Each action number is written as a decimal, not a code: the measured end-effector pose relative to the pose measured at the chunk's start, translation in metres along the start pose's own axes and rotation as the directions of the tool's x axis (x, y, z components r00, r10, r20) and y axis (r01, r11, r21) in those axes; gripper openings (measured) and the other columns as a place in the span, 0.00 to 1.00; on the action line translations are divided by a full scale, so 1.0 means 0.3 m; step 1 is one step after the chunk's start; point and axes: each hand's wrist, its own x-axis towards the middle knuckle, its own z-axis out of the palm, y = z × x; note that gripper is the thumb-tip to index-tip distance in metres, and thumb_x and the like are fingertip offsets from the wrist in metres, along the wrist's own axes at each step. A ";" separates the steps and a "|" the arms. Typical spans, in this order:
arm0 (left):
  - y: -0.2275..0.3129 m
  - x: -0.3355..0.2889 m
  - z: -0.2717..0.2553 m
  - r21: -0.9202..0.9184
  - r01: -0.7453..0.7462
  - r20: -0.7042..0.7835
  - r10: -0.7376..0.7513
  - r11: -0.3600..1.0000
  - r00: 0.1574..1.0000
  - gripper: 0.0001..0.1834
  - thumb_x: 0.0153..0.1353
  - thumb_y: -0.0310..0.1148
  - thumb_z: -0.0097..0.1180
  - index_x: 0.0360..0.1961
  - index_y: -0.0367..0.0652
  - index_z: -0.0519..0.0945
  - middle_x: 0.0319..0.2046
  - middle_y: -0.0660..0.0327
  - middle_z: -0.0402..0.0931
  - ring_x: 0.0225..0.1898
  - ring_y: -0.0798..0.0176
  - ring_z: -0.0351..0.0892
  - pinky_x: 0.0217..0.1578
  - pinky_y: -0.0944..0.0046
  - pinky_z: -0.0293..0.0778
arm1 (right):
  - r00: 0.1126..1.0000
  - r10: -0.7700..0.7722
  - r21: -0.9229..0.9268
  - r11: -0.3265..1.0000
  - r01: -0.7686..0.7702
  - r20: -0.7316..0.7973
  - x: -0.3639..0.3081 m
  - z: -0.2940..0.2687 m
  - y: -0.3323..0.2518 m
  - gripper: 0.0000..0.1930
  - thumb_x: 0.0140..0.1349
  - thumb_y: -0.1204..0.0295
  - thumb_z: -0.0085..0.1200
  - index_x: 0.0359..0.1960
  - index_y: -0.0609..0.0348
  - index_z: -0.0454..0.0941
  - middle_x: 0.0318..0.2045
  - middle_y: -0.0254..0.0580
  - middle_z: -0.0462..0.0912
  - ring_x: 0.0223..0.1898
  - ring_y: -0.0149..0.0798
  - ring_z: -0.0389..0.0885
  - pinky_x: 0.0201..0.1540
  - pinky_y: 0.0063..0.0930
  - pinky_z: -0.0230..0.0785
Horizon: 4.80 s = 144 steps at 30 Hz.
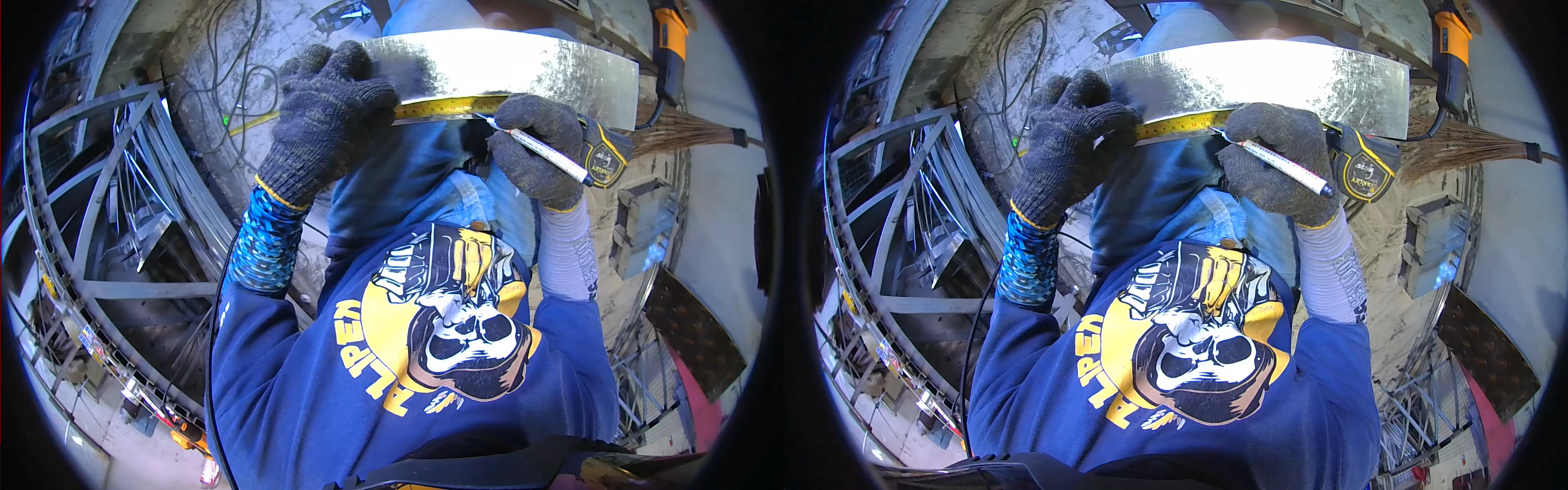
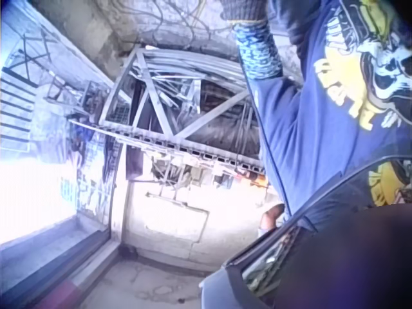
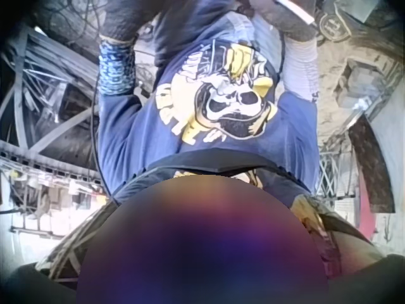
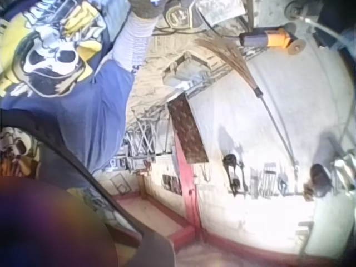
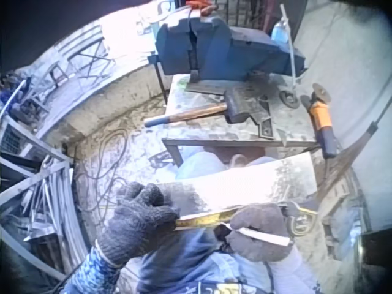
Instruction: The person measures and marks a piece of sheet metal with a tape measure, pen, and square ruler, then cuts or shapes it with an angle grinder.
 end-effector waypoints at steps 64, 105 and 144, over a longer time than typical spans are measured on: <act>0.106 0.108 0.158 0.019 0.012 -0.052 -0.011 1.000 0.999 0.14 0.53 0.38 0.67 0.41 0.48 0.86 0.50 0.56 0.79 0.55 0.46 0.73 0.58 0.42 0.64 | 0.989 -0.110 -0.303 0.943 0.135 0.100 -0.051 0.071 -0.009 0.15 0.46 0.72 0.74 0.35 0.58 0.82 0.35 0.51 0.85 0.40 0.55 0.85 0.48 0.48 0.78; 0.099 0.100 0.170 0.038 0.007 -0.060 -0.005 0.999 0.998 0.17 0.54 0.40 0.68 0.44 0.48 0.86 0.52 0.57 0.78 0.56 0.46 0.73 0.59 0.43 0.63 | 0.984 -0.122 -0.292 0.944 0.155 0.129 -0.033 0.076 -0.005 0.14 0.45 0.72 0.74 0.33 0.58 0.82 0.31 0.48 0.85 0.36 0.52 0.85 0.45 0.47 0.78; 0.103 0.106 0.181 0.020 -0.034 -0.160 0.036 0.999 0.987 0.10 0.51 0.39 0.67 0.34 0.50 0.84 0.43 0.54 0.78 0.48 0.46 0.75 0.51 0.43 0.65 | 0.997 -0.073 -0.236 0.969 0.068 -0.013 -0.049 0.033 -0.049 0.14 0.50 0.72 0.72 0.38 0.58 0.82 0.36 0.48 0.86 0.39 0.53 0.87 0.46 0.46 0.79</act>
